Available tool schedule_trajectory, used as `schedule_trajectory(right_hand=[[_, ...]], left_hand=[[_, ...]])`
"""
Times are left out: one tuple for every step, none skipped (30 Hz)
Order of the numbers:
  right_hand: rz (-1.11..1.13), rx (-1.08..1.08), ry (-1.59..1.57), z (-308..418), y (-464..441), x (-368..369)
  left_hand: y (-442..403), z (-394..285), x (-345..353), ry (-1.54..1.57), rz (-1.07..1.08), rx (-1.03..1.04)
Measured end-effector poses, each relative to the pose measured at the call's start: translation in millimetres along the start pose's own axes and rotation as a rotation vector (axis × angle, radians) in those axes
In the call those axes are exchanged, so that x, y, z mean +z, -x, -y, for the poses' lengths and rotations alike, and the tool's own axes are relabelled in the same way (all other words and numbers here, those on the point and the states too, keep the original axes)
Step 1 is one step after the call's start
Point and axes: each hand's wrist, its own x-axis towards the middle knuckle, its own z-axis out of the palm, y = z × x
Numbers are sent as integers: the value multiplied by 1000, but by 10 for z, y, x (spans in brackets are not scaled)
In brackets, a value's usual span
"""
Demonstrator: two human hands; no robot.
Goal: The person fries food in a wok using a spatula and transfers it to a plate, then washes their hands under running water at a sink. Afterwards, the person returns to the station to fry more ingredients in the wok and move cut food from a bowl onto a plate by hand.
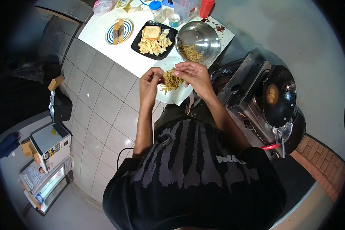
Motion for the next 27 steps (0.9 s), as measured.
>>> schedule_trajectory(right_hand=[[6, 11, 14, -9, 2, 1], [13, 22, 29, -16, 4, 7], [17, 24, 29, -18, 4, 20], [17, 42, 13, -19, 5, 36], [19, 59, -2, -19, 0, 50], [27, 61, 1, -38, -6, 59], [58, 58, 13, -74, -19, 63], [87, 54, 25, -103, -35, 67], [92, 52, 29, -125, -51, 79], [100, 53, 39, -152, -61, 100], [110, 56, 49, -169, -62, 120], [115, 60, 50, -168, -59, 139], [118, 69, 21, -162, -57, 158], [120, 77, -8, -157, -59, 177], [124, 77, -7, -156, -56, 193], [119, 74, -6, -150, -57, 205], [110, 70, -4, -143, -59, 208], [105, 68, -4, -138, -60, 204], [107, 58, 7, -134, -61, 199], [109, 47, 17, -132, -60, 192], [106, 46, 16, -136, -60, 185], [99, 38, 9, -145, -63, 177], [93, 30, 2, -155, -64, 166], [91, 28, 1, -165, -65, 148], [107, 30, 51, -175, -67, 125], [122, 33, 101, -169, -68, 115], [119, 30, 100, -166, -68, 111]], left_hand=[[-2, -7, -85, -37, -12, 30], [-22, 14, -214, -229, -25, 36], [-31, -28, -316, -421, -39, 41], [-10, -88, -422, -865, -100, -58], [-10, -81, -533, -1086, -162, -151], [-2, 13, -719, -1181, -132, -180], [2, 117, -867, -1276, -100, -207], [14, 67, -836, -1274, -107, -206], [30, -28, -743, -1114, -97, -70], [45, -99, -645, -951, -87, 62], [42, -126, -549, -949, -91, 59], [27, -140, -445, -563, -3, 107], [27, -159, -356, -176, 81, 152], [45, -200, -273, -176, 75, 153], [67, -244, -192, -157, 110, 127], [69, -269, -154, -139, 148, 102], [56, -249, -163, -139, 151, 104], [45, -205, -179, -148, 153, 121], [37, -180, -182, -156, 155, 137], [38, -188, -169, -156, 159, 136], [43, -209, -157, -148, 166, 130], [39, -224, -148, -142, 173, 125], [32, -215, -141, -143, 176, 125], [23, -196, -134, -127, 160, 117], [13, -184, -130, -111, 145, 110], [11, -182, -125, -112, 147, 111], [10, -183, -118, -136, 151, 107]])
